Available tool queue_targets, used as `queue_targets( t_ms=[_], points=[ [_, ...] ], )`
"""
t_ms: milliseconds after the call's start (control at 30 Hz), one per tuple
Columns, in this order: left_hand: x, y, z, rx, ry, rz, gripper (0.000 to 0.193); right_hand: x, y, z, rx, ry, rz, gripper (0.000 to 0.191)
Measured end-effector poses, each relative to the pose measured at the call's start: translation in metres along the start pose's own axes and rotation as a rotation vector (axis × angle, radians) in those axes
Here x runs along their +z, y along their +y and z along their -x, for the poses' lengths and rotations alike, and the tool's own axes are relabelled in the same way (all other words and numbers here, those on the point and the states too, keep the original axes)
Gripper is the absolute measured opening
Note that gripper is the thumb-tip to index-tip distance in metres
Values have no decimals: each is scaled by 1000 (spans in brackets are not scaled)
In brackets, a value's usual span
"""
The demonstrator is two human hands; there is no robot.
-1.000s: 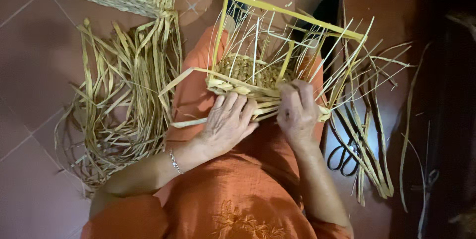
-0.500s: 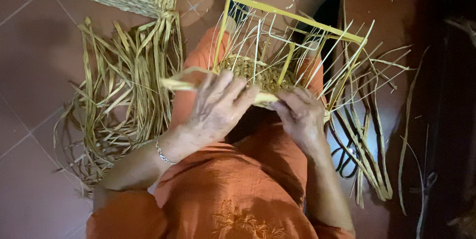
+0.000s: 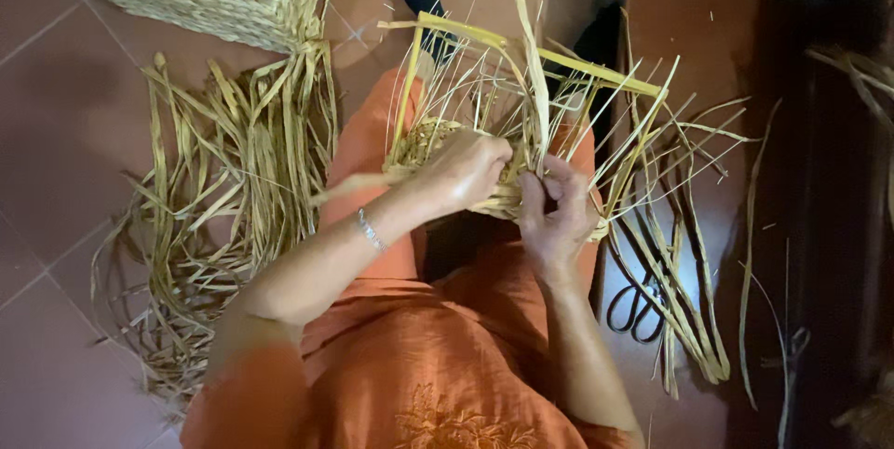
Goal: The person sits on the floor weaving a basket, threading and tightening dried palm strips around a bamboo frame and weaving strips across the base and sides, working the strips in by hand and turning the frame as they go.
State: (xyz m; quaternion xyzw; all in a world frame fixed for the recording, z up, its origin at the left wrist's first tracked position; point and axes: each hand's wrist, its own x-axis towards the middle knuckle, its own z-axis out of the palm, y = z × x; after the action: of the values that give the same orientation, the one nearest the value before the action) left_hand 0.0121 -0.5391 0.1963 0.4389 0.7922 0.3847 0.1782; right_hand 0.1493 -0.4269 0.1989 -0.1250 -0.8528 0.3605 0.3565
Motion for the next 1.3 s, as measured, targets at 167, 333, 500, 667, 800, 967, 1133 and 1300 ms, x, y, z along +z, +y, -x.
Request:
queue_targets(
  t_ms=[167,333,500,667,800,967,1133,1300],
  points=[
    [-5,-3,-20,-349,-270,308,14,7,6,-2,-37,-25,214,10],
    [-11,2,-22,-385,-301,715,30,0,0,-11,30,-219,298,12],
    [-18,-3,-19,-407,-264,953,40,-3,-8,-15,-10,-324,272,19],
    [-15,-10,-8,-417,-83,791,44,0,-1,-18,93,-337,169,18],
    [-14,-15,8,-239,62,576,40,0,3,-18,182,-265,39,20],
    [-10,-13,18,-50,92,226,22,4,4,-17,97,-202,121,17],
    [-13,-19,23,-220,56,265,16,5,10,-23,188,-212,160,15],
    [-24,-36,57,-365,8,1269,12,-2,10,-28,337,-300,-4,20]
  ],
)
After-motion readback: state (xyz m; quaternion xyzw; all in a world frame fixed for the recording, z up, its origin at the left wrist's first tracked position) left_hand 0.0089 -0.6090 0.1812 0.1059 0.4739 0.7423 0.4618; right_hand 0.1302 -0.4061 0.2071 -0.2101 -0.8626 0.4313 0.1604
